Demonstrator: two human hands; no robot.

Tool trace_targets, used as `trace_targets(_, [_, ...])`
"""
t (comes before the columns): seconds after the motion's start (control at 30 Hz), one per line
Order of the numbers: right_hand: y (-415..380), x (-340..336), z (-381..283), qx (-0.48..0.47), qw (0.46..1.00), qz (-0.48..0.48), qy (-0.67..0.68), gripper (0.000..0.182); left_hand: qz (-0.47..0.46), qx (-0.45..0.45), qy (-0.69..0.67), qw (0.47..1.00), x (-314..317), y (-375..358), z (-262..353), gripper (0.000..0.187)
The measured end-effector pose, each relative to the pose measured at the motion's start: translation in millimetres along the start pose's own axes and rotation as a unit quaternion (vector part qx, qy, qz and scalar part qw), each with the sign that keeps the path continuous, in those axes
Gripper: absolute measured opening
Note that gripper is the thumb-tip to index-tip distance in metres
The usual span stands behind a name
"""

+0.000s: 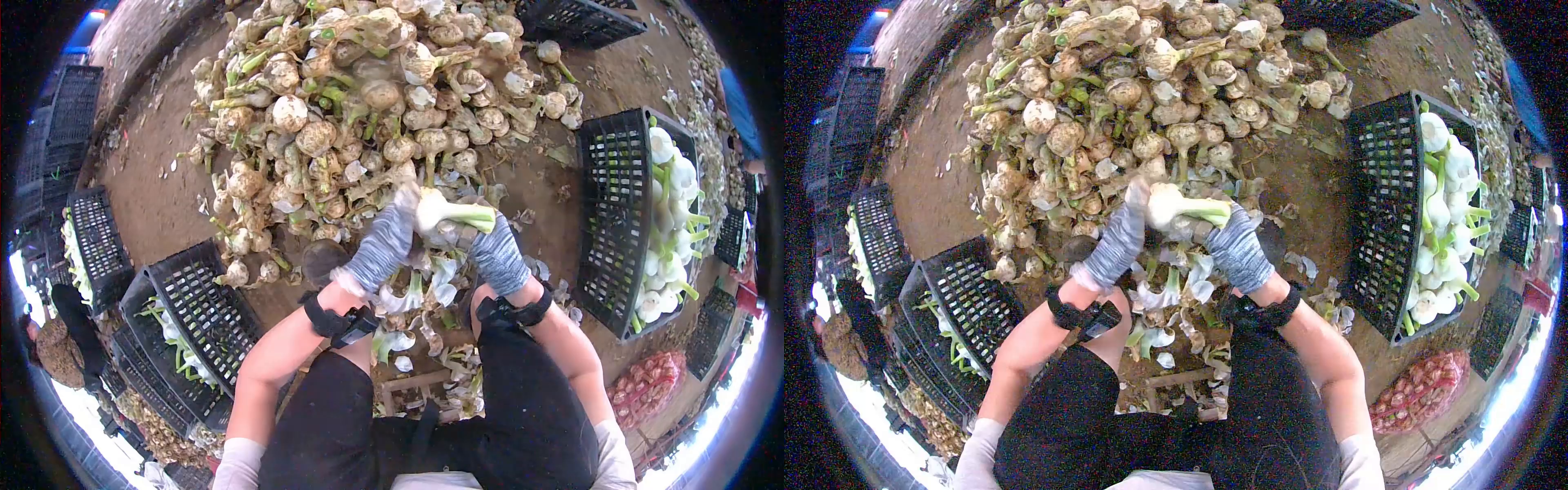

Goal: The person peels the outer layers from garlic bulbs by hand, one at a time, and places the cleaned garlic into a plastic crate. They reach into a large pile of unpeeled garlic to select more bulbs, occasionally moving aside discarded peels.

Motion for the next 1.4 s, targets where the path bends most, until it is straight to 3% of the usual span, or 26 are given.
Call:
trace_targets(0.03, [0.2, 0.4, -9.0, -0.062, 0.994, 0.026, -0.087, 0.024, 0.007, 0.051, 0.02, 0.998, -0.4, -0.9, 4.0, 0.056])
trace_targets(0.07, [-2.0, 2.1, -2.0, 0.028, 0.998, 0.025, 0.059, 0.026, -0.013, 0.136, 0.14, 0.981, 1.0, -4.1, 11.9, 0.053])
trace_targets(0.17, [-8.0, 8.0, -19.1, 0.063, 0.997, -0.045, 0.013, 0.031, -0.028, 0.269, 0.332, 0.904, 7.4, -10.7, 32.1, 0.048])
trace_targets(0.23, [-10.9, 10.2, -17.4, 0.067, 0.996, -0.063, 0.005, 0.033, -0.071, 0.12, 0.396, 0.908, 6.0, -5.7, 33.2, 0.048])
trace_targets(0.3, [-12.1, 9.8, -16.2, 0.073, 0.994, -0.081, -0.005, 0.035, -0.069, 0.091, 0.405, 0.907, 3.2, -2.0, 31.6, 0.046])
trace_targets(0.37, [-12.0, 2.6, -14.7, 0.067, 0.988, -0.039, -0.136, 0.032, -0.021, 0.094, 0.308, 0.946, -13.8, 7.1, 13.8, 0.05])
trace_targets(0.4, [-10.3, -1.6, -4.7, 0.014, 0.986, -0.037, -0.164, 0.03, -0.101, 0.036, 0.169, 0.98, -16.7, 17.9, 3.1, 0.053])
trace_targets(0.43, [-9.6, -1.8, -4.8, -0.039, 0.98, -0.032, -0.192, 0.027, -0.099, 0.035, 0.17, 0.98, -18.7, 18.9, 10.0, 0.053])
trace_targets(0.5, [-12.5, -12.0, 2.7, 0.004, 0.984, -0.014, -0.177, 0.025, -0.084, -0.265, -0.011, 0.961, -21.5, 6.5, -0.9, 0.051])
trace_targets(0.57, [-10.0, -10.1, -0.6, -0.054, 0.971, 0.012, -0.232, 0.024, -0.149, -0.343, -0.025, 0.927, -14.1, -4.1, 10.9, 0.049])
trace_targets(0.6, [-9.2, -11.8, 1.4, -0.016, 0.987, 0.005, -0.16, 0.024, -0.108, -0.106, 0.063, 0.987, -20.0, 12.6, 2.2, 0.049])
trace_targets(0.63, [-9.2, -10.8, -1.4, 0.022, 0.996, -0.002, -0.089, 0.023, -0.058, 0.138, 0.145, 0.978, -15.8, 16.7, 26.4, 0.05])
trace_targets(0.67, [-7.9, -11.1, 8.5, 0.067, 0.998, -0.008, -0.022, 0.026, -0.072, 0.213, 0.357, 0.907, -19.0, 14.5, 40.5, 0.05])
trace_targets(0.7, [-8.3, -10.3, 6.0, 0.066, 0.998, -0.008, -0.023, 0.026, -0.072, 0.213, 0.357, 0.907, -17.3, 13.2, 45.0, 0.05])
trace_targets(0.77, [-14.5, 1.8, -26.1, -0.085, 0.988, -0.027, -0.122, 0.029, -0.123, 0.242, 0.496, 0.825, -7.0, 7.4, 52.6, 0.052])
trace_targets(0.8, [-20.0, 7.3, -38.0, -0.064, 0.997, 0.012, -0.039, 0.032, -0.141, 0.124, 0.466, 0.865, -8.4, 10.0, 49.3, 0.047])
trace_targets(0.97, [-19.7, -8.8, -17.9, 0.028, 0.998, -0.053, -0.013, 0.033, -0.156, 0.061, 0.272, 0.948, -15.8, 11.3, 40.5, 0.043])
trace_targets(1.03, [-20.2, -20.6, -4.2, 0.028, 0.995, 0.011, 0.096, 0.025, -0.167, 0.007, 0.091, 0.982, -14.2, 7.1, 41.1, 0.041])
trace_targets(1.1, [-16.2, -30.2, 23.2, 0.013, 0.986, 0.015, 0.168, 0.018, -0.158, 0.007, 0.054, 0.986, -15.1, 1.1, 43.7, 0.039])
trace_targets(1.17, [-14.7, -30.4, -4.4, -0.046, 0.993, 0.024, -0.105, 0.011, -0.155, -0.051, -0.095, 0.982, -13.9, -6.0, 40.9, 0.032])
trace_targets(1.23, [-7.8, -31.9, 0.3, -0.015, 0.999, 0.039, 0.013, 0.008, -0.139, -0.08, -0.169, 0.972, -11.4, -8.7, 24.7, 0.038])
trace_targets(1.27, [-2.4, -25.3, 16.5, 0.093, 0.958, -0.084, 0.257, 0.006, -0.125, -0.099, -0.278, 0.947, -6.3, -7.7, 20.3, 0.041])
trace_targets(1.3, [-3.3, -14.5, 23.0, 0.192, 0.833, -0.2, 0.479, 0.004, -0.109, -0.117, -0.384, 0.909, -5.0, -6.6, 14.4, 0.044])
trace_targets(1.33, [-8.2, -12.5, 15.6, 0.108, 0.943, -0.191, 0.25, 0.014, -0.061, -0.15, -0.442, 0.882, -16.4, -1.5, -8.7, 0.047])
trace_targets(1.37, [-13.6, -10.7, 8.3, 0.025, 0.989, -0.143, 0.005, 0.024, -0.061, -0.148, -0.443, 0.882, -17.5, 1.7, -11.7, 0.047])
trace_targets(1.4, [-22.2, -8.9, 3.1, -0.012, 0.975, -0.186, -0.12, 0.028, -0.039, -0.156, -0.462, 0.872, -19.9, 3.6, -16.1, 0.04])
Point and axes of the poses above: each hand's wrist, its own y-axis towards the middle knuckle, its own x-axis out of the palm, z = x × y, the point moved 5 cm from there along y, towards the middle knuckle, and after that the axes turned 10 degrees about x, right-handed, at the moved point
